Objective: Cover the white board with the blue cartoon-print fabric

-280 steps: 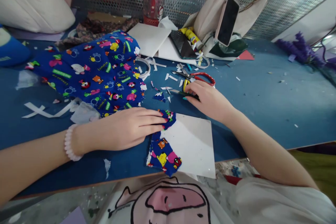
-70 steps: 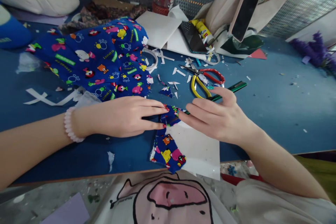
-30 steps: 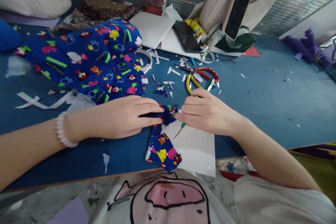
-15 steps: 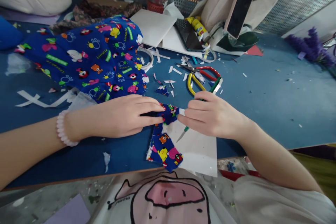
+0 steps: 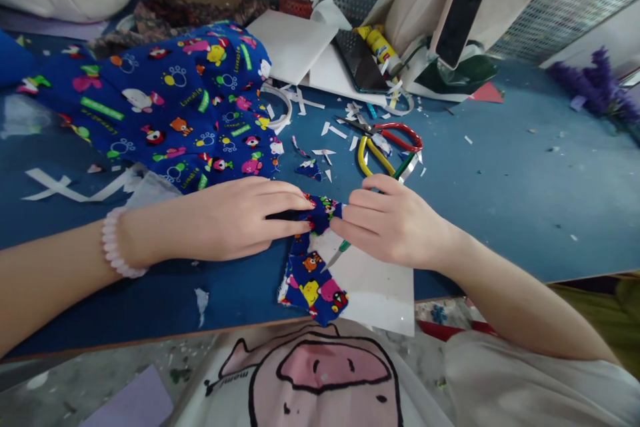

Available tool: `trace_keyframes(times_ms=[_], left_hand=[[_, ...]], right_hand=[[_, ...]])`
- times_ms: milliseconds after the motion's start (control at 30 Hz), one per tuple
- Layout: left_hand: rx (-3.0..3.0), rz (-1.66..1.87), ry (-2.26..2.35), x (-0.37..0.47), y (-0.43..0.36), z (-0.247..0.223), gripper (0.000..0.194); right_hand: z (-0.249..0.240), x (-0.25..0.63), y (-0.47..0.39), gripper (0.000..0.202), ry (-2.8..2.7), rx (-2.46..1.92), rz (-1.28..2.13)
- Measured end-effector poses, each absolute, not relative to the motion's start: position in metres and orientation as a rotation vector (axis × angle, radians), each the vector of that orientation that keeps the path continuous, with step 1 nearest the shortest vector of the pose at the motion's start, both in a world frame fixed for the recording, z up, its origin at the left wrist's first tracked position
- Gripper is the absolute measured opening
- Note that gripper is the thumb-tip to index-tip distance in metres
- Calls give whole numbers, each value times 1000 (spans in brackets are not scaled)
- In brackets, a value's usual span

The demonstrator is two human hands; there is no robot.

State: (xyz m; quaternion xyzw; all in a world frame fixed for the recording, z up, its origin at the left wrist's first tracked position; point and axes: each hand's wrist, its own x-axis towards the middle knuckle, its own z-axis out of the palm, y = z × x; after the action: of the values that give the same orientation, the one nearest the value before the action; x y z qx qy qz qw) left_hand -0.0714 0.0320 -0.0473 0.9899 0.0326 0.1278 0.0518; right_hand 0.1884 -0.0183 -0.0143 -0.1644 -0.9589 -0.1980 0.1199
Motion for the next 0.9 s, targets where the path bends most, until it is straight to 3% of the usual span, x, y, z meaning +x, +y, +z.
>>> trace_keyframes(times_ms=[700,900], left_hand=[[2922,417,146,-71,34,-50,36],[2966,384,172,-71,33,-52,37]], right_hand=[[-17,194,-13,22,-2826,-703,-74],[-8,199,-15,35,-2844,-779,-255]])
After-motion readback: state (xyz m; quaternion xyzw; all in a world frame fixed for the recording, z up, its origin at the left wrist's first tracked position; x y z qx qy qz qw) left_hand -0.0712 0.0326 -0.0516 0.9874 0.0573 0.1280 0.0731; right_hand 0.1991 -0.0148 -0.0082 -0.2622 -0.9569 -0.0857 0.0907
